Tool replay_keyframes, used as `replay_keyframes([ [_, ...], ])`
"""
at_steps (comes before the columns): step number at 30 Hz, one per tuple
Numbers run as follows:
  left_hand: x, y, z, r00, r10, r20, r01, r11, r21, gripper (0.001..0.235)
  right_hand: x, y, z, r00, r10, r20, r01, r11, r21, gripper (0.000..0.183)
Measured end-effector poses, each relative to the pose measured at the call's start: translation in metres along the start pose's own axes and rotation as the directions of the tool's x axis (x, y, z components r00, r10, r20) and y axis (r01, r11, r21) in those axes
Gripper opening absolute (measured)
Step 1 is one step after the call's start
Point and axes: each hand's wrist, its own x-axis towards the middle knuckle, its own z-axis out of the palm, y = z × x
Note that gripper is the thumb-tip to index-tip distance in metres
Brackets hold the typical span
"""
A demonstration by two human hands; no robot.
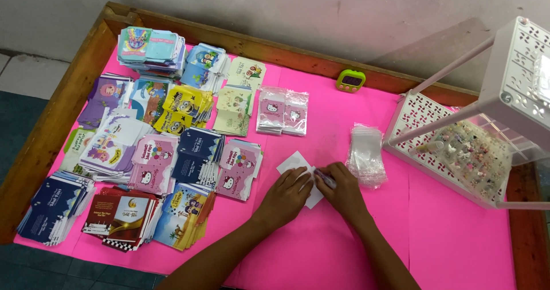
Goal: Packing small decorative cards and paper inserts into individual plastic sleeves
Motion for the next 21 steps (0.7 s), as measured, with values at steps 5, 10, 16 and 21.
replay_keyframes([
  [5, -0.002, -0.002, 0.003, 1.0, 0.003, 0.001, -0.003, 1.0, -0.001, 0.023, -0.003, -0.003, -0.004, 1.0, 0.016, 0.007, -0.016, 1.0, -0.014, 0.017],
  [10, 0.003, 0.0, -0.005, 1.0, 0.006, -0.017, -0.006, 1.0, -0.008, 0.018, 0.014, -0.012, 0.008, 1.0, 0.009, -0.022, -0.008, 1.0, 0.022, 0.018],
  [16, -0.001, -0.004, 0.003, 1.0, 0.006, -0.004, -0.007, 0.999, -0.046, 0.017, 0.003, -0.012, -0.005, 0.998, 0.068, 0.018, -0.069, 0.996, 0.052, 0.019],
  [21, 0.005, 0.0, -0.011, 0.998, -0.051, 0.035, 0.053, 0.997, -0.063, 0.024, -0.031, -0.013, -0.02, 0.983, 0.179, 0.025, -0.177, 0.981, -0.074, 0.021],
])
